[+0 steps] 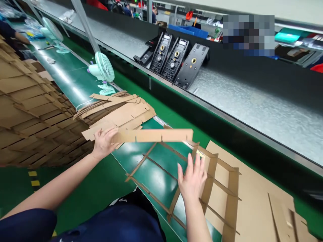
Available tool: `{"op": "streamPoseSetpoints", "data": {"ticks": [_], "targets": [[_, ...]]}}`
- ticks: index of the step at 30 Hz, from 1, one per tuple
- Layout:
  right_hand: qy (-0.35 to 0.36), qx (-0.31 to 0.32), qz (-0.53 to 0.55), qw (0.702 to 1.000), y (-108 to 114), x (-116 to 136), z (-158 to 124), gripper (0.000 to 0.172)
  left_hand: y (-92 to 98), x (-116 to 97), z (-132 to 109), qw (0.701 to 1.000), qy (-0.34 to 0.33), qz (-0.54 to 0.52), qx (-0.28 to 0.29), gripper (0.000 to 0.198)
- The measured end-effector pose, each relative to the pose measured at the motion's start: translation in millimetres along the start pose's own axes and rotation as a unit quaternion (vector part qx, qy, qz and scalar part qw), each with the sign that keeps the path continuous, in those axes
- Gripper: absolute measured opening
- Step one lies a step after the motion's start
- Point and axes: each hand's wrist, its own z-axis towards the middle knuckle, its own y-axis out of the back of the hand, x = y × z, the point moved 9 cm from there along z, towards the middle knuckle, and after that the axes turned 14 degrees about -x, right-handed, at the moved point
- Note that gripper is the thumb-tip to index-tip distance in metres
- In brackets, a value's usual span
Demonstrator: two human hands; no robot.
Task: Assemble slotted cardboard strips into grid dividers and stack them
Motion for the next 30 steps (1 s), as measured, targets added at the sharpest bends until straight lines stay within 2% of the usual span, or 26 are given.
{"op": "streamPoseSetpoints", "data": {"ticks": [2, 3, 5, 7, 8, 9, 10, 12, 14, 16, 18, 21, 26, 30], "targets": [[0.045, 0.055, 0.005, 0.997, 9.7, 9.4, 18.4, 0.065, 3.2, -40.8, -9.8, 0.995, -0.089, -0.043, 0.029, 0.041], [0.064, 0.101, 0.023, 0.993, 10.6, 10.0, 22.5, 0.063, 3.8, -55.1, -14.7, 0.990, -0.119, -0.058, 0.039, 0.038], [0.081, 0.230, 0.075, 0.967, 6.2, 2.9, 14.6, 0.051, 2.2, -73.2, -20.6, 0.984, -0.151, -0.075, 0.050, 0.035], [0.058, 0.353, 0.126, 0.925, 2.5, -11.9, -11.6, 0.041, -4.4, -80.8, -18.4, 0.985, -0.144, -0.076, 0.047, 0.036], [0.028, 0.387, 0.144, 0.910, 2.9, -21.3, -26.0, 0.042, -9.8, -82.5, -15.1, 0.988, -0.126, -0.071, 0.045, 0.038], [-0.016, 0.393, 0.157, 0.906, 4.4, -31.8, -38.3, 0.044, -16.8, -84.4, -11.6, 0.992, -0.103, -0.065, 0.045, 0.043], [-0.074, 0.373, 0.169, 0.910, 6.8, -42.8, -48.2, 0.044, -25.6, -88.2, -9.6, 0.993, -0.081, -0.063, 0.053, 0.049], [-0.215, 0.278, 0.200, 0.915, 11.6, -62.2, -65.6, 0.043, -47.6, -107.2, -13.9, 0.989, -0.074, -0.088, 0.094, 0.063], [-0.331, 0.173, 0.253, 0.893, 9.3, -67.1, -85.3, 0.043, -71.3, -137.6, -32.5, 0.970, -0.112, -0.143, 0.163, 0.070], [-0.388, 0.107, 0.295, 0.867, -4.5, -56.0, -103.2, 0.043, -91.2, -161.2, -59.2, 0.947, -0.139, -0.178, 0.227, 0.071], [-0.401, 0.079, 0.286, 0.867, -23.3, -38.0, -116.2, 0.042, -106.4, -171.2, -83.9, 0.935, -0.144, -0.178, 0.271, 0.070], [-0.379, 0.082, 0.218, 0.895, -47.9, -10.6, -126.9, 0.039, -116.6, -172.0, -103.0, 0.931, -0.147, -0.161, 0.292, 0.070], [-0.313, 0.095, 0.099, 0.940, -64.0, 17.5, -126.4, 0.037, -115.7, -169.9, -101.9, 0.929, -0.154, -0.165, 0.294, 0.072], [-0.276, 0.123, 0.033, 0.953, -72.4, 30.0, -118.9, 0.036, -111.0, -172.4, -99.4, 0.925, -0.159, -0.187, 0.289, 0.070]]}}
